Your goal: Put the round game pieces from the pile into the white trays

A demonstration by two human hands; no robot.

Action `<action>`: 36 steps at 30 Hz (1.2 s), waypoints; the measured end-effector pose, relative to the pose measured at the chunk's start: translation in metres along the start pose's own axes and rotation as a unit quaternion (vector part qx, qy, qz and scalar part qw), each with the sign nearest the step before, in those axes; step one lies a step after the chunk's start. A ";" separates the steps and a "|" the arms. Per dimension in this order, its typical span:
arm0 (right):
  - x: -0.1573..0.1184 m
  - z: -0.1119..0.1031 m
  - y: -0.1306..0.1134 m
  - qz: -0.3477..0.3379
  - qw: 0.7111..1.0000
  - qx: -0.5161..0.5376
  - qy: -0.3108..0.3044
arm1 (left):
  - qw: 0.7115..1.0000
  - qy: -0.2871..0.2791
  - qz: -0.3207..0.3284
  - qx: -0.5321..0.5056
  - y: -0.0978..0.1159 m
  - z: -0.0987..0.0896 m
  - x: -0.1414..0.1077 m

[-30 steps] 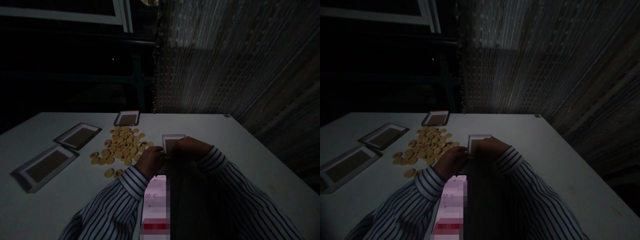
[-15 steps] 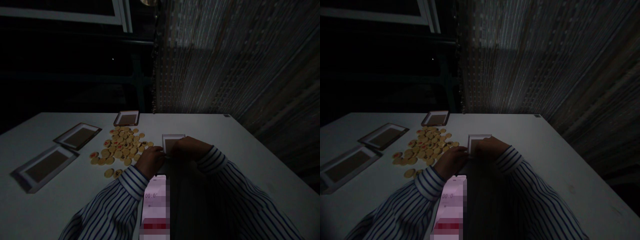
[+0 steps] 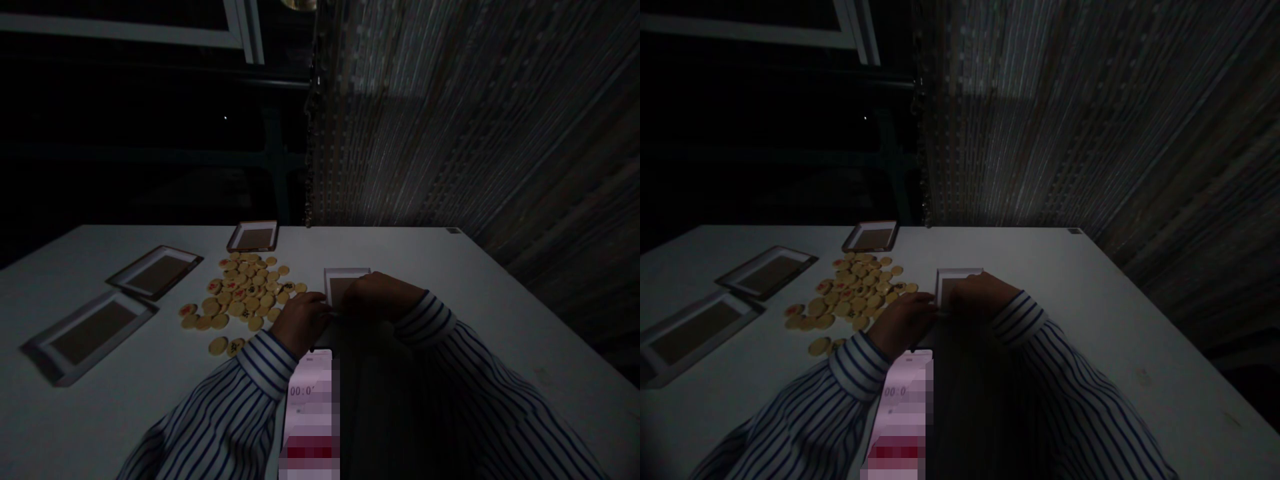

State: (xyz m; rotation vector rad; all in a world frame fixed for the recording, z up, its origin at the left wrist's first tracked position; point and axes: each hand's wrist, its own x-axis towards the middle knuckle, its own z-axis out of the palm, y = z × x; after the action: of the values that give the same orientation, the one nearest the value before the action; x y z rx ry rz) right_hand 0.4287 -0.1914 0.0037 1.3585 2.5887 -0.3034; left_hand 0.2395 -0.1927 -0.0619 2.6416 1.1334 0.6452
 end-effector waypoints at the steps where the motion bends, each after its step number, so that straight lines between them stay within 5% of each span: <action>1: -0.001 -0.001 0.000 0.003 1.000 0.001 0.001 | 1.000 -0.004 0.000 -0.001 0.001 -0.001 0.000; 30: -0.016 -0.017 0.008 0.074 0.996 -0.014 0.044 | 1.000 -0.003 -0.006 -0.014 0.003 -0.003 0.000; 36: -0.018 -0.020 0.008 0.090 0.993 -0.028 0.064 | 0.997 0.063 0.003 -0.048 0.001 -0.003 -0.001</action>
State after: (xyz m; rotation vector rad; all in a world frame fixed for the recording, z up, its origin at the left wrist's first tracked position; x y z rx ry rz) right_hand 0.4444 -0.1959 0.0268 1.6262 2.5294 -0.1170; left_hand 0.2383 -0.1938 -0.0592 2.5559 1.0969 0.8575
